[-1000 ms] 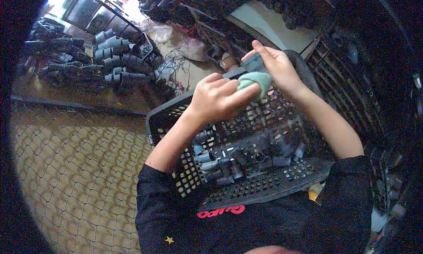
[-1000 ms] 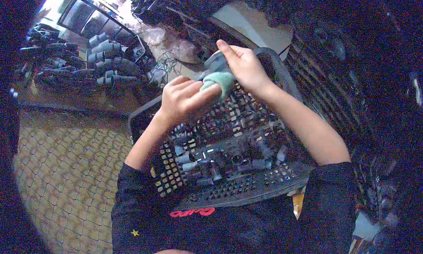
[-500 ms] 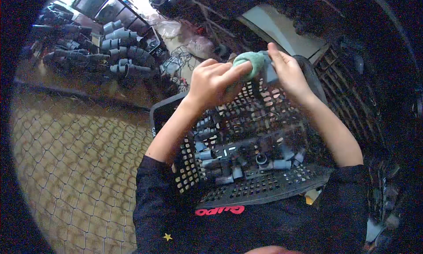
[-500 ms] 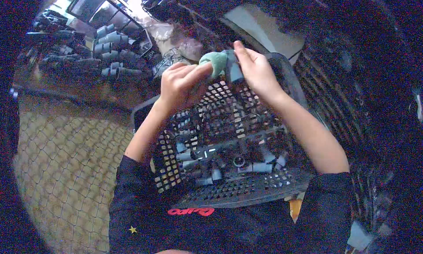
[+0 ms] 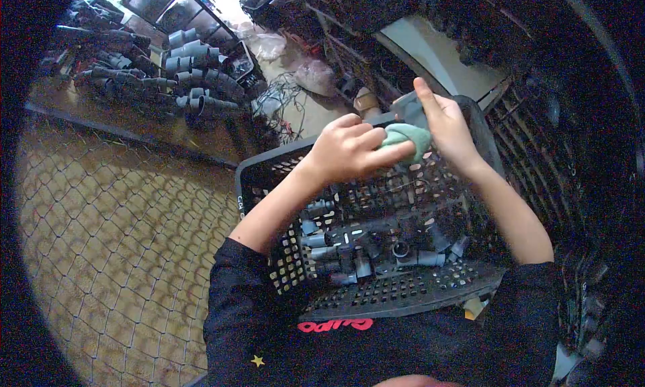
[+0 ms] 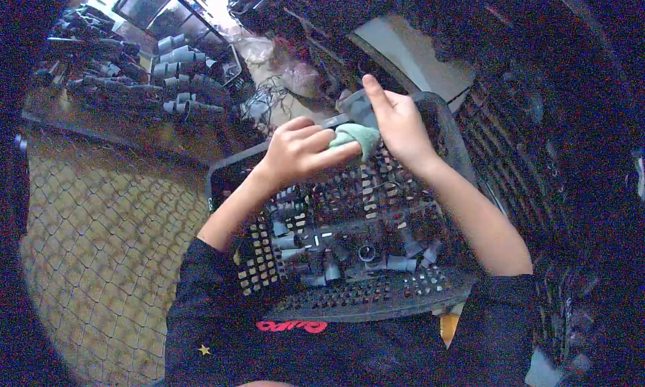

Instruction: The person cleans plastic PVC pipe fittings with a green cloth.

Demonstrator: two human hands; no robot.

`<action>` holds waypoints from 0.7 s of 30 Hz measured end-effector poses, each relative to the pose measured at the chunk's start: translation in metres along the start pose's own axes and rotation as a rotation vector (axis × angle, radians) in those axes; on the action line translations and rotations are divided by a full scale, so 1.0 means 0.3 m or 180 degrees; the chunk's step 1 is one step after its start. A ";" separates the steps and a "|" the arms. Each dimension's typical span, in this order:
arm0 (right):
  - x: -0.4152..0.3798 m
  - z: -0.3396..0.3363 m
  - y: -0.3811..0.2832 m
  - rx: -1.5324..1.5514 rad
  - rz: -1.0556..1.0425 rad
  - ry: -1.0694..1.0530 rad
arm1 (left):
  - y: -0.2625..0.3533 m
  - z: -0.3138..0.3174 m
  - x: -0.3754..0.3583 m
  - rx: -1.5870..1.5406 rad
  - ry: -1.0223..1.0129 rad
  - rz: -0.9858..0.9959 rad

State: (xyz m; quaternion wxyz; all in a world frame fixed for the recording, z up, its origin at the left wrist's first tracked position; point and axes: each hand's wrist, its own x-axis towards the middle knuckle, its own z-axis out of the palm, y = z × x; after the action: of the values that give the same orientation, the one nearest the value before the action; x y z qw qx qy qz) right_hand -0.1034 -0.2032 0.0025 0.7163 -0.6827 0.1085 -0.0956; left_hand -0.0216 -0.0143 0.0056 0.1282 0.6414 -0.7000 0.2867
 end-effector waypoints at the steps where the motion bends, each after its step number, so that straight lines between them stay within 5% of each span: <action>1: 0.005 -0.006 0.003 -0.0058 0.0043 -0.0165 | -0.008 0.001 -0.002 0.0017 0.0077 -0.0042; 5: 0.010 0.006 0.012 0.0317 -0.0274 -0.0091 | -0.044 -0.001 -0.002 -0.0121 0.0177 -0.0863; 8: 0.003 -0.002 -0.021 0.0531 -0.0092 -0.0160 | 0.001 0.024 0.008 -0.0508 0.0373 -0.0742; 10: -0.018 0.003 -0.059 0.0769 0.0236 -0.0112 | 0.038 -0.005 0.014 -0.0366 -0.0202 -0.0550; 14: -0.012 0.002 -0.049 0.1005 0.0306 0.0013 | -0.018 -0.027 0.038 -0.0628 0.0173 -0.1256; 19: -0.002 0.001 -0.035 0.0744 0.0057 0.0120 | 0.037 -0.025 0.033 -0.0620 -0.0246 -0.0518; 21: -0.003 0.015 -0.038 0.0689 -0.0159 0.0065 | 0.022 -0.020 0.036 -0.0560 -0.0011 -0.0710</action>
State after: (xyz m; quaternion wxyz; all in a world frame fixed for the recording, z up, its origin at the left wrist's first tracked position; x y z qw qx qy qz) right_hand -0.1028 -0.1991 0.0141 0.7821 -0.6028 0.0877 -0.1314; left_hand -0.0306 -0.0197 0.0148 0.2138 0.7021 -0.6470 0.2070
